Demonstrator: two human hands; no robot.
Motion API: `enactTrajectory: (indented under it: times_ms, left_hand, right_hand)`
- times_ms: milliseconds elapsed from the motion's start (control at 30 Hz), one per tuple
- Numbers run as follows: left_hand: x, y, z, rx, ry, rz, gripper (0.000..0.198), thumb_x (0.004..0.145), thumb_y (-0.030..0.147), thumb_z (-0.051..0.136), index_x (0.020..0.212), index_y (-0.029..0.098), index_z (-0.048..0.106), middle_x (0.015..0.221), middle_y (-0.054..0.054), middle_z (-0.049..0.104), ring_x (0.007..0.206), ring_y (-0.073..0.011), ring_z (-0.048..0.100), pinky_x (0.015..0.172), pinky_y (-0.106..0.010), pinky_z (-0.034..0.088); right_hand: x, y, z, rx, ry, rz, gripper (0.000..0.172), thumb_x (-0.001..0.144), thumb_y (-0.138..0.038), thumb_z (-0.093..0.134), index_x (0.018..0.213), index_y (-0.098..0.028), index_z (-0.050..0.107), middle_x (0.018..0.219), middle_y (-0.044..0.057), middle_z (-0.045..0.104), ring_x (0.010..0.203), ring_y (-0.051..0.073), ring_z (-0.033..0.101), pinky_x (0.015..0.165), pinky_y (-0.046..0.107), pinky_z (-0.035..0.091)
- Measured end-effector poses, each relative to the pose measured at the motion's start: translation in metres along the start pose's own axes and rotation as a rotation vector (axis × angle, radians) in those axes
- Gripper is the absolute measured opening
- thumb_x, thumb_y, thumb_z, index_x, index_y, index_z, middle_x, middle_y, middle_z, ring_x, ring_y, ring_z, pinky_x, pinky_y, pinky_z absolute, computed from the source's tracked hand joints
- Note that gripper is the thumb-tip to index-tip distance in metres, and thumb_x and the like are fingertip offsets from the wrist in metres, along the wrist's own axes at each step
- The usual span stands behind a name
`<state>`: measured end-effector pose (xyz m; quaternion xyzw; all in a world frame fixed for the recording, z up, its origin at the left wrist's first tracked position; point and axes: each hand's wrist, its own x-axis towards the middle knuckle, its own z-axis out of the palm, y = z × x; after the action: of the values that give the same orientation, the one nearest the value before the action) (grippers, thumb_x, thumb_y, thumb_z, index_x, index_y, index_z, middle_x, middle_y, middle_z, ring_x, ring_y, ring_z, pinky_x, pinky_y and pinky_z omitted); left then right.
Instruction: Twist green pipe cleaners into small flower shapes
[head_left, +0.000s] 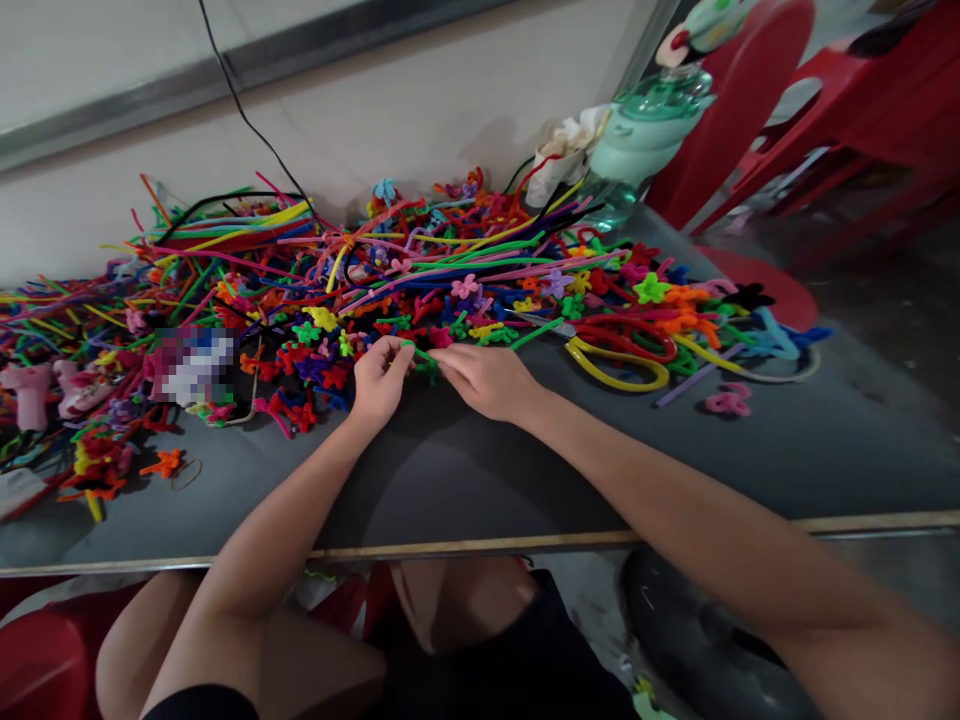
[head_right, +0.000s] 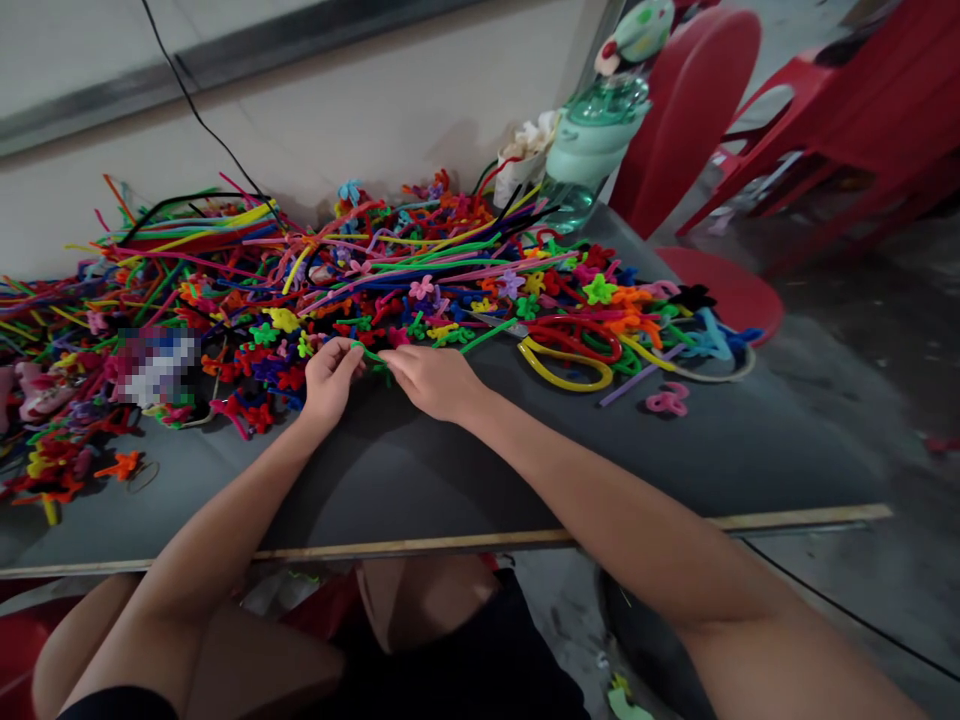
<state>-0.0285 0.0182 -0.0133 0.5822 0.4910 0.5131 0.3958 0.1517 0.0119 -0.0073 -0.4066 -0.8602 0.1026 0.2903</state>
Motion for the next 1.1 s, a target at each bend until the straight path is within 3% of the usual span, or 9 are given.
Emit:
enactTrajectory:
  times_ms: [267, 467, 667, 833, 1100]
  left_hand:
    - [0.001, -0.005, 0.001, -0.037, -0.006, 0.067, 0.024, 0.088, 0.041, 0.055, 0.083, 0.018, 0.057, 0.064, 0.002, 0.057, 0.056, -0.007, 0.05, 0.054, -0.02, 0.041]
    - [-0.003, 0.0, 0.002, -0.092, -0.004, 0.173, 0.033, 0.088, 0.051, 0.054, 0.086, 0.018, 0.056, 0.065, 0.001, 0.057, 0.054, -0.0071, 0.05, 0.049, -0.019, 0.04]
    - [-0.007, 0.001, 0.002, 0.012, -0.025, 0.211, 0.026, 0.091, 0.043, 0.051, 0.086, 0.018, 0.056, 0.066, 0.001, 0.059, 0.056, -0.0067, 0.052, 0.053, -0.019, 0.043]
    - [-0.005, -0.001, 0.001, 0.121, -0.094, 0.199, 0.021, 0.09, 0.037, 0.052, 0.085, 0.017, 0.058, 0.069, -0.001, 0.065, 0.061, -0.0084, 0.059, 0.057, -0.019, 0.047]
    - [-0.004, -0.001, 0.002, 0.257, -0.181, 0.197, 0.016, 0.088, 0.029, 0.053, 0.084, 0.017, 0.063, 0.069, -0.001, 0.069, 0.061, -0.0099, 0.061, 0.058, -0.02, 0.046]
  right_hand:
    - [-0.002, 0.003, -0.001, -0.107, 0.176, 0.009, 0.032, 0.097, -0.028, 0.041, 0.114, -0.02, 0.068, 0.096, 0.007, 0.074, 0.081, 0.017, 0.068, 0.062, 0.026, 0.044]
    - [0.0, 0.006, -0.006, -0.197, 0.382, 0.15, 0.025, 0.097, -0.028, 0.043, 0.103, -0.018, 0.066, 0.096, 0.008, 0.074, 0.085, 0.019, 0.07, 0.067, 0.027, 0.048]
    - [0.001, 0.01, -0.004, -0.058, 0.476, 0.121, 0.023, 0.096, -0.026, 0.044, 0.102, -0.019, 0.064, 0.09, 0.006, 0.075, 0.076, 0.016, 0.069, 0.062, 0.024, 0.049]
    - [0.004, 0.011, 0.001, -0.016, 0.508, 0.045, 0.022, 0.093, -0.026, 0.049, 0.096, -0.016, 0.069, 0.087, 0.008, 0.074, 0.072, 0.016, 0.068, 0.062, 0.025, 0.051]
    - [0.001, 0.01, 0.006, -0.014, 0.42, 0.019, 0.026, 0.093, -0.024, 0.049, 0.099, -0.014, 0.072, 0.09, 0.009, 0.074, 0.082, 0.018, 0.07, 0.068, 0.026, 0.052]
